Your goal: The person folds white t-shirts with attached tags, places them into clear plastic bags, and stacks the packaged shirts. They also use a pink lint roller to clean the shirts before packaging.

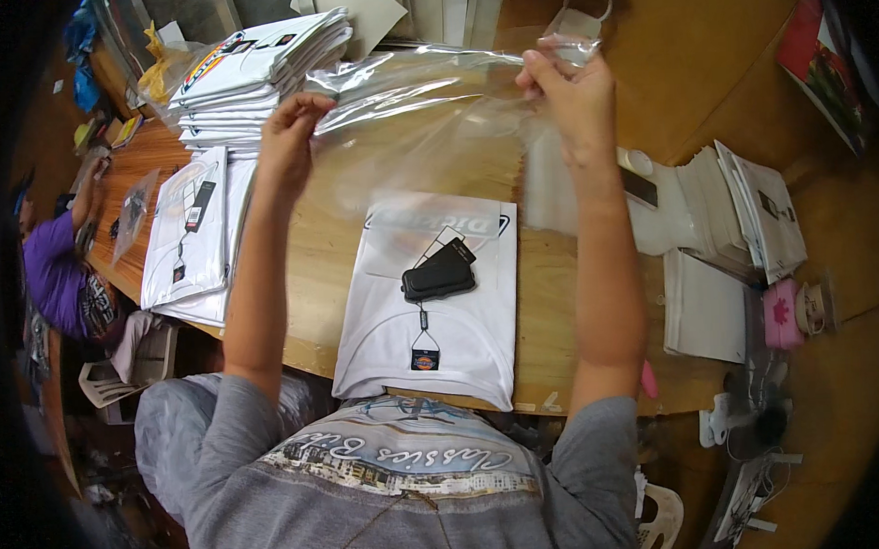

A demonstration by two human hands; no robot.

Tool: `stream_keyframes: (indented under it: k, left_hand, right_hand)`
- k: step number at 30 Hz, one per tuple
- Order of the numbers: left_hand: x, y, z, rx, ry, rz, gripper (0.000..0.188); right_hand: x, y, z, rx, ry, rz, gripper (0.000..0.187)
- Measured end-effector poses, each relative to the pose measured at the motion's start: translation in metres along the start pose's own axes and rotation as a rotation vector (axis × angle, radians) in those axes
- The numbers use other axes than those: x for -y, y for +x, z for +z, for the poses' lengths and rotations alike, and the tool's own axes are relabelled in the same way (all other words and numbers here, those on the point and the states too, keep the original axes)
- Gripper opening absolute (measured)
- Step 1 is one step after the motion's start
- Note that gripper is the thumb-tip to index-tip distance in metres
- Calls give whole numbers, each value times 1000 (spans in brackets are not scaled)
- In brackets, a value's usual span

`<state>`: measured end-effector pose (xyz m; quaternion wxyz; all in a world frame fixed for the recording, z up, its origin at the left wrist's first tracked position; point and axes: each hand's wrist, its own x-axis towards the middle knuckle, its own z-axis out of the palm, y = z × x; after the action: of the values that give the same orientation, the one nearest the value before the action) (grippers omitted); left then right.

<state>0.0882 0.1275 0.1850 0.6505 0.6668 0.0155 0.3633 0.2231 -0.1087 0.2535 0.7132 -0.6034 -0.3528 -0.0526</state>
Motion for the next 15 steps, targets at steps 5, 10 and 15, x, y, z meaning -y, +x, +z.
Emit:
stream_keyframes:
  k: [5,10,15]
  left_hand:
    - [-45,30,-6,159,-114,-192,19]
    - [-58,48,-9,122,178,0,29]
    - [-74,52,-17,379,428,134,58]
  right_hand:
    - [12,3,-28,128,-78,83,34]
    - [23,2,-37,293,-39,83,29]
    - [19,9,-47,485,-384,-176,29]
